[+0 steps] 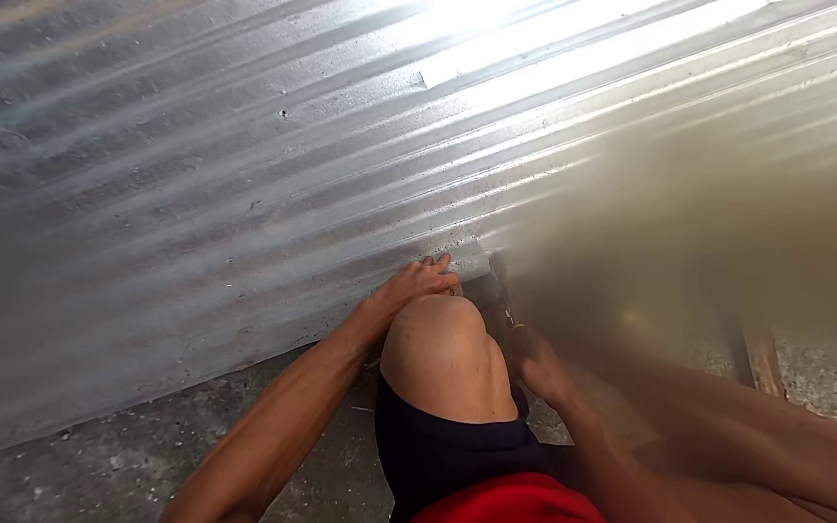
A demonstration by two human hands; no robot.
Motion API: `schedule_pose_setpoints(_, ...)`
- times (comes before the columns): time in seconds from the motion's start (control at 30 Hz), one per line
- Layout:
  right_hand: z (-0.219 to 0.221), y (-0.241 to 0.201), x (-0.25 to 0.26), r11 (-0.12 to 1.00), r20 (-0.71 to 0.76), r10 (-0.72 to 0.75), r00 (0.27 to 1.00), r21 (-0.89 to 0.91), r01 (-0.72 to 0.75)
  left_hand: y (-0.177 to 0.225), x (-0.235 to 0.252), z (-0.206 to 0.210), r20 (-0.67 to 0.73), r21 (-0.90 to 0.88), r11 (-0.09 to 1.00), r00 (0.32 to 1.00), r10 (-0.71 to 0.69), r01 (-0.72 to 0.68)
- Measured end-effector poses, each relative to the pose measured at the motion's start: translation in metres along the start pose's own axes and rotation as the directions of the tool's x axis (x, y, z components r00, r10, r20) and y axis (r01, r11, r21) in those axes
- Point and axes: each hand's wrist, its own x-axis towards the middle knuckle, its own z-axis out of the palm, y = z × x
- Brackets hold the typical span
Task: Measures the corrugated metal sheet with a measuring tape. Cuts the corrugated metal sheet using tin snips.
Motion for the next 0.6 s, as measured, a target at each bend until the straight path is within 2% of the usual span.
schedule_pose_setpoints(0.07, 0.006, 0.0, 0.002, 1.0, 0.028, -0.023, 0.999, -0.008, 0.023, -0.006, -0.001, -0.007, -0.017, -0.01, 0.998, 0.998, 0.059, -0.059)
schedule_pose_setpoints(0.17, 0.01, -0.009, 0.007, 0.999, 0.059, -0.047, 0.997, -0.023, 0.048, -0.005, -0.003, -0.016, -0.005, -0.004, 0.998, 0.998, 0.059, -0.059)
schedule_pose_setpoints(0.33, 0.008, -0.027, 0.023, 0.998, 0.041, -0.058, 0.998, -0.037, 0.059, -0.005, -0.002, -0.013, -0.015, -0.001, 0.999, 0.998, 0.053, -0.053)
schedule_pose_setpoints(0.47, 0.01, -0.029, 0.036, 0.989, 0.018, -0.142, 0.99, -0.046, 0.143, -0.006, -0.003, -0.013, -0.057, -0.051, 0.996, 0.996, 0.07, -0.073)
schedule_pose_setpoints(0.6, 0.01, -0.021, 0.046, 0.981, 0.006, -0.159, 0.987, -0.108, 0.158, -0.004, 0.0, -0.013, 0.026, -0.025, 0.999, 0.999, 0.042, -0.041)
